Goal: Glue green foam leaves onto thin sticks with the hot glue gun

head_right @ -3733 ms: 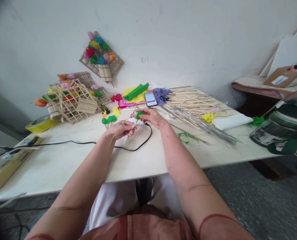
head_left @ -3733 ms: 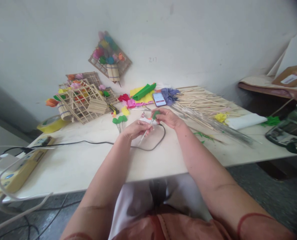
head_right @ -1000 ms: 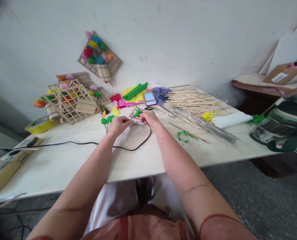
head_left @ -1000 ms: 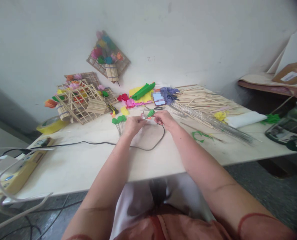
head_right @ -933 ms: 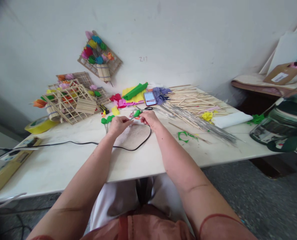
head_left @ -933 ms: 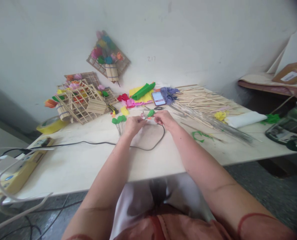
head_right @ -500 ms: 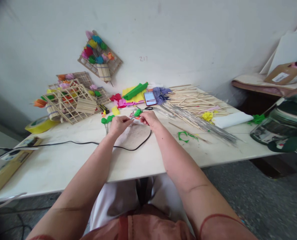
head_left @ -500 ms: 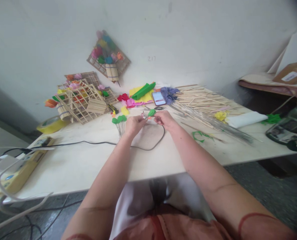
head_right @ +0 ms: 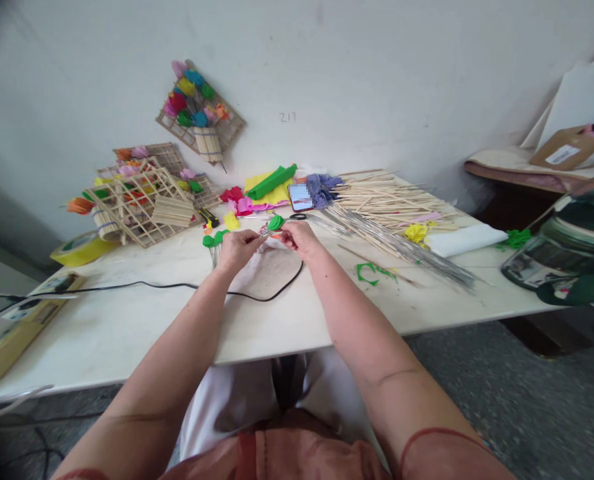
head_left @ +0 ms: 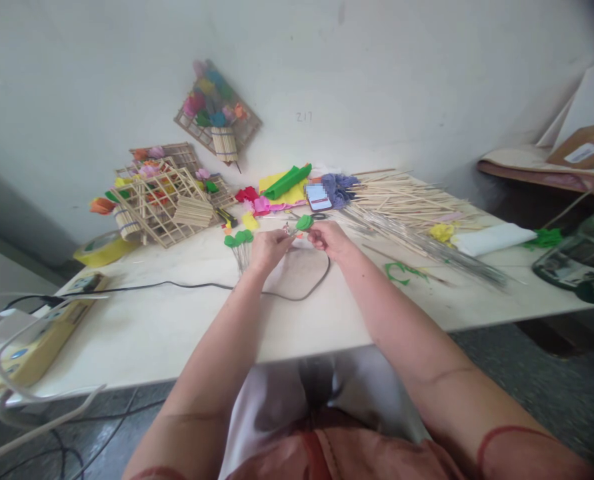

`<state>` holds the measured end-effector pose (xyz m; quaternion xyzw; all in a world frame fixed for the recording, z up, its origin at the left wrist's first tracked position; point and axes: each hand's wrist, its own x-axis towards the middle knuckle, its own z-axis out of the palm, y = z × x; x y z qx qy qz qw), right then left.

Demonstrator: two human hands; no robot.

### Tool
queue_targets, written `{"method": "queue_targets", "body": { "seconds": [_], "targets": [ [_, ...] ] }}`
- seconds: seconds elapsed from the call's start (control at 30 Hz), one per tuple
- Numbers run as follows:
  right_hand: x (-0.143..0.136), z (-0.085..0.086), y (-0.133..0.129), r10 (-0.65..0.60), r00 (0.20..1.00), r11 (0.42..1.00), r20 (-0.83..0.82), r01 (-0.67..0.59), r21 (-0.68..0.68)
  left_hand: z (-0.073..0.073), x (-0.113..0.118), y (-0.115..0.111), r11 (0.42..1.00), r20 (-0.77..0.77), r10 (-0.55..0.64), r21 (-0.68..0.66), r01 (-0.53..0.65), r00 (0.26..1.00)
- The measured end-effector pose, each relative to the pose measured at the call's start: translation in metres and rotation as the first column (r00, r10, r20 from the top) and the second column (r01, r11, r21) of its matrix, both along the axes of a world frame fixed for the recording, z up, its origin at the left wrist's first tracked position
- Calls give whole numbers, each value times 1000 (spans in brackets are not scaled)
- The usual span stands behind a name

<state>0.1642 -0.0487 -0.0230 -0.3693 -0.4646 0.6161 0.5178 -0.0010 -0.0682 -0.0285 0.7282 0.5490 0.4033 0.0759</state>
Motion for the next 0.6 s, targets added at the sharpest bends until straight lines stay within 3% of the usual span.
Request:
{"method": "queue_targets", "body": {
  "seconds": [0.6],
  "targets": [
    [0,5,-3,157,966,979,-204,-180,-100,1,2,0,995,120,-76,76,67,990]
  ]
}}
